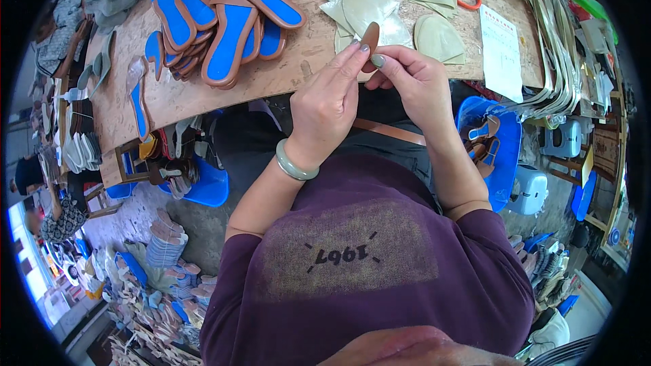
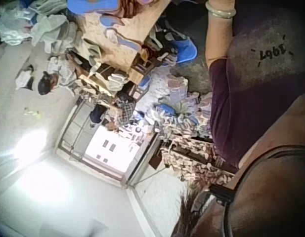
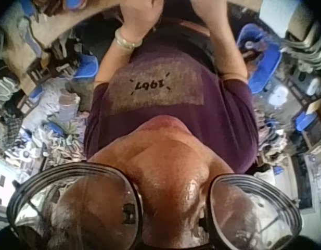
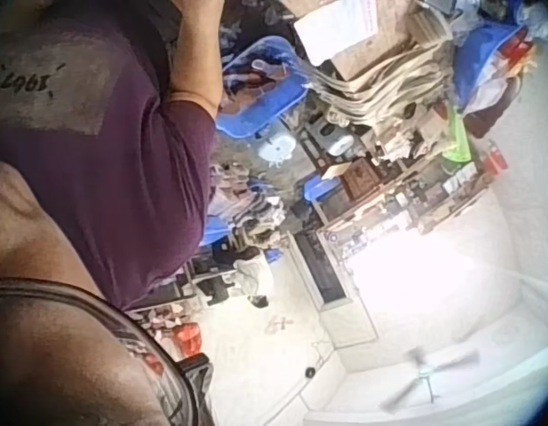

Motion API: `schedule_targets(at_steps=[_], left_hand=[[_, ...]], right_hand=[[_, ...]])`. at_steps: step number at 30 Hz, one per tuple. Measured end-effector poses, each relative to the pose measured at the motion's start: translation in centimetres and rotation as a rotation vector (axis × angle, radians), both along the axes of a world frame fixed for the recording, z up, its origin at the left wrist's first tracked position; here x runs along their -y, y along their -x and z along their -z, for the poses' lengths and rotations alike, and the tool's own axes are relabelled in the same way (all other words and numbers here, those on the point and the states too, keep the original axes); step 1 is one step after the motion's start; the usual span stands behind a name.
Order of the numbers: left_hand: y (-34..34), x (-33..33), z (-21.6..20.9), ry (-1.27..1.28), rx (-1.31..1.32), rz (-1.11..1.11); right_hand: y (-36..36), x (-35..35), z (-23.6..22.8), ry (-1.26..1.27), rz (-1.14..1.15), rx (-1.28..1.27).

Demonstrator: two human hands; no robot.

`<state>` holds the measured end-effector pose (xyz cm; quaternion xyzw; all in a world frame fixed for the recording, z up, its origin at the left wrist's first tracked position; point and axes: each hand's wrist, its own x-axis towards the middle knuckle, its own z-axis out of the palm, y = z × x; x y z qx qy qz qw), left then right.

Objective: The person sits at a workbench and repeatedly peels a thin, translucent film off of beige, semi-circular material pieces. They handle the pieces one by one, separating the layers by hand and placing the finished pieces into a pile on the table. The workspace contains stacks of blue and brown shoe insoles and other manufacturing materials.

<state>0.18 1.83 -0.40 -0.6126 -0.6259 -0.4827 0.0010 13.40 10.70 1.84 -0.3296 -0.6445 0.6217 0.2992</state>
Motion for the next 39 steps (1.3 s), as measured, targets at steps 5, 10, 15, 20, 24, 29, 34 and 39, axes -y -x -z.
schedule_targets(at_steps=[5,10,15,20,24,29,34,39], left_hand=[[-0.2,-0.2,0.6,-0.055,0.041,0.003],[-0.6,0.1,0.7,0.055,0.597,0.163],[-0.4,0.2,-0.1,0.107,0.639,0.187],[-0.5,0.4,-0.7,0.109,0.552,0.170],[-0.5,0.4,-0.3,0.108,0.638,0.168],[-0.4,0.1,0.1,0.058,0.582,0.137],[-0.1,-0.1,-0.2,-0.060,0.199,0.070],[-0.1,-0.2,-0.2,-0.100,0.102,0.069]], right_hand=[[-0.2,-0.3,0.1,-0.070,-0.019,0.013],[-0.5,-0.3,0.2,-0.040,-0.040,-0.027],[-0.8,-0.5,-0.1,-0.022,-0.055,-0.006],[-0.9,-0.7,-0.2,0.072,-0.095,-0.071],[-0.8,-0.9,-0.5,0.143,-0.124,-0.103],[-0.5,-0.5,-0.3,0.015,-0.068,-0.028],[-0.5,-0.7,-0.7,0.001,-0.035,-0.001],[-0.5,-0.3,-1.1,-0.002,-0.010,0.031]])
